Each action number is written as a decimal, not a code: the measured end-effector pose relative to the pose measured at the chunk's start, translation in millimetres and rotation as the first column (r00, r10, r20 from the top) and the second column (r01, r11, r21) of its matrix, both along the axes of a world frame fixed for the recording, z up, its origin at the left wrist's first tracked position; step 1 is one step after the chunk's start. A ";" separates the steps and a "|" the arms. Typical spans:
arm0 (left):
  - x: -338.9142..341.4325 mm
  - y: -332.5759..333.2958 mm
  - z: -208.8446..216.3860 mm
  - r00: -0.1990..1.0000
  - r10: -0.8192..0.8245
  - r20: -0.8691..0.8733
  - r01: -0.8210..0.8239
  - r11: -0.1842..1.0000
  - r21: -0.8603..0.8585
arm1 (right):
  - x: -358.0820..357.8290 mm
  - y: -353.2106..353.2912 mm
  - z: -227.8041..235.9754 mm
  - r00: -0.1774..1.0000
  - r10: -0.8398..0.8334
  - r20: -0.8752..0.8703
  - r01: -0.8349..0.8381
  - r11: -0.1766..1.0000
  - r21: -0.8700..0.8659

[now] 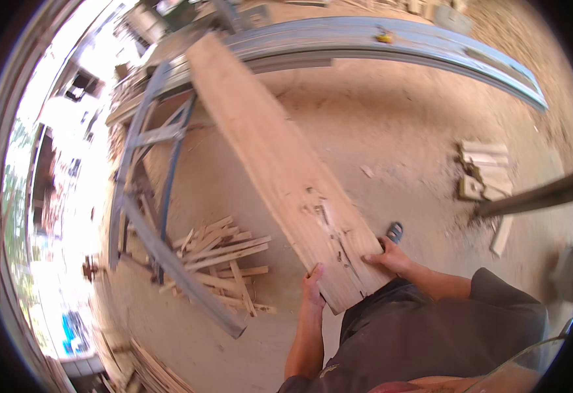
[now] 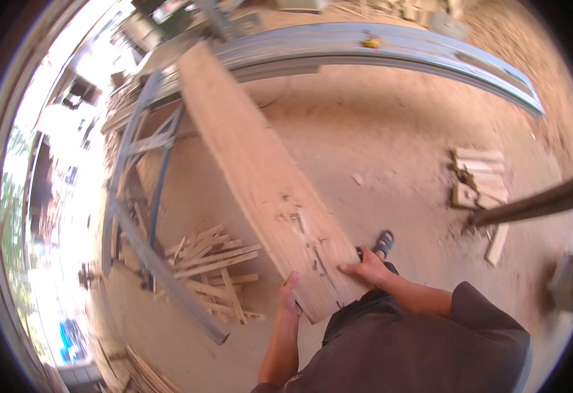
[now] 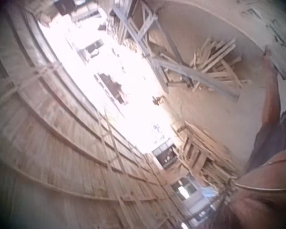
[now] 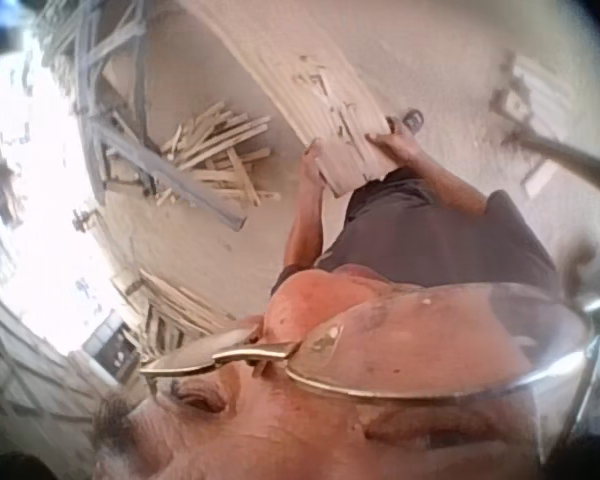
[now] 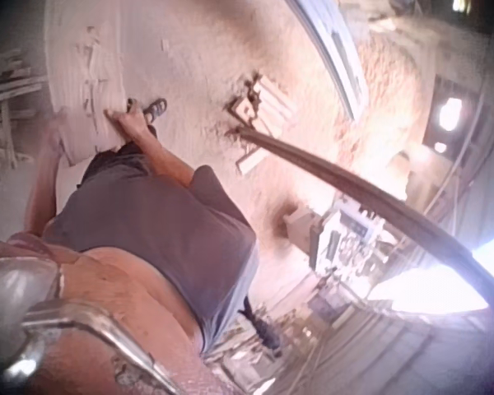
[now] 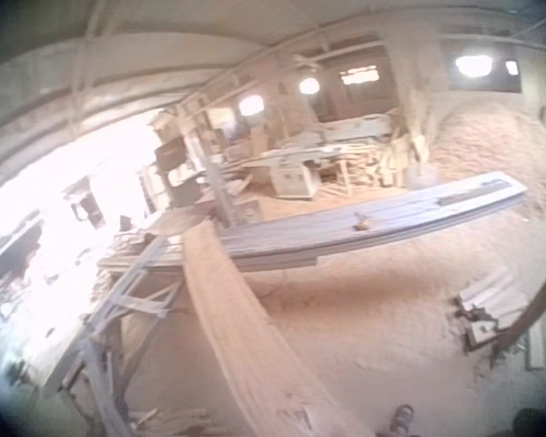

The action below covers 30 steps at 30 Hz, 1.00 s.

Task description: The person uses a table saw to cut a large wooden plank, then measures and marks the plank with a tape measure and pencil.

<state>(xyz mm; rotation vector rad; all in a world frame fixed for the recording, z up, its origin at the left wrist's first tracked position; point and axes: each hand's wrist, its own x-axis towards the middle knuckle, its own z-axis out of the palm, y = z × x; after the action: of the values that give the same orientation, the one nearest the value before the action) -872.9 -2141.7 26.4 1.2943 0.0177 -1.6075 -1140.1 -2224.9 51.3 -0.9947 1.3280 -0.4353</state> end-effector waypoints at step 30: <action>-214.9 -173.5 8.4 0.962 -0.270 0.045 0.273 0.959 -0.082 | -112.9 4.1 -81.7 -0.222 -0.702 0.676 0.352 0.589 0.728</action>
<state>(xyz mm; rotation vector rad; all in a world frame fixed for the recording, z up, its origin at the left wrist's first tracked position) -1087.7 -2315.2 34.8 1.2970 -0.2590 -1.7968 -1253.0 -2220.8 -30.3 0.4351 0.3190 -1.3232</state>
